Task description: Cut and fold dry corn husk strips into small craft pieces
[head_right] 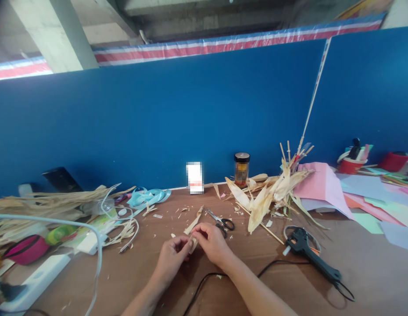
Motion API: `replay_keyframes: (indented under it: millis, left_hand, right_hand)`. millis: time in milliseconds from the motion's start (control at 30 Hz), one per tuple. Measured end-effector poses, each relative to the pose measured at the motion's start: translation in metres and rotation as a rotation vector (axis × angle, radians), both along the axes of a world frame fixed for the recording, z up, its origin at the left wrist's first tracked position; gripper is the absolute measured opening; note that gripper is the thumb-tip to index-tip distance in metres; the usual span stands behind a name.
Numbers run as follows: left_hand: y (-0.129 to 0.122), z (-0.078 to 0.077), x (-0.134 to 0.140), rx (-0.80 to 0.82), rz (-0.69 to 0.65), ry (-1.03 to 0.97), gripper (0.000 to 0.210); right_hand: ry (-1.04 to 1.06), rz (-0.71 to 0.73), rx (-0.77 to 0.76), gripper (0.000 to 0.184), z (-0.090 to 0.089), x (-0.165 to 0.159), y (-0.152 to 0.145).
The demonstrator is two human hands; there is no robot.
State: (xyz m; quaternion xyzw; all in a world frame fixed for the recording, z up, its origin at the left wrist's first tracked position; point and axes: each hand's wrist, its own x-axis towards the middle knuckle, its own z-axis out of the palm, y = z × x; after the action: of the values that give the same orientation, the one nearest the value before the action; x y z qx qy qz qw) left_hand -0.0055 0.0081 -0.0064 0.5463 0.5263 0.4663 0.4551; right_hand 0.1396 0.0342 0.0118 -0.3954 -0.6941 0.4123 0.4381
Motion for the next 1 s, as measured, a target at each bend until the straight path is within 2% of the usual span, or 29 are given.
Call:
replay_keyframes:
  millis: [200, 333, 500, 600, 700, 833, 1000]
  left_hand:
    - [0.0, -0.002, 0.001, -0.041, 0.112, -0.164, 0.032]
    - [0.0, -0.003, 0.003, -0.072, 0.113, -0.209, 0.033]
    - [0.001, -0.004, 0.002, -0.089, 0.102, -0.234, 0.033]
    - [0.001, -0.002, 0.002, -0.084, 0.095, -0.195, 0.036]
    - [0.0, 0.001, 0.002, 0.008, 0.128, -0.103, 0.039]
    - [-0.002, 0.006, 0.002, 0.15, 0.139, 0.006, 0.026]
    - [-0.003, 0.006, 0.002, 0.156, 0.151, 0.021, 0.031]
  right_hand:
    - [0.116, 0.094, -0.207, 0.024, -0.013, -0.007, 0.0]
    - [0.201, 0.16, -0.275, 0.022, -0.016, -0.006, 0.002]
    - [0.264, 0.145, -0.338, 0.023, -0.017, -0.006, 0.005]
    - [0.221, 0.122, -0.314, 0.019, -0.019, -0.005, 0.006]
    - [0.092, 0.083, -0.205, 0.015, -0.019, -0.005, 0.004]
    - [-0.034, 0.107, -0.078, 0.012, -0.014, -0.007, -0.001]
    - [-0.052, 0.13, -0.072, 0.011, -0.01, -0.008, -0.004]
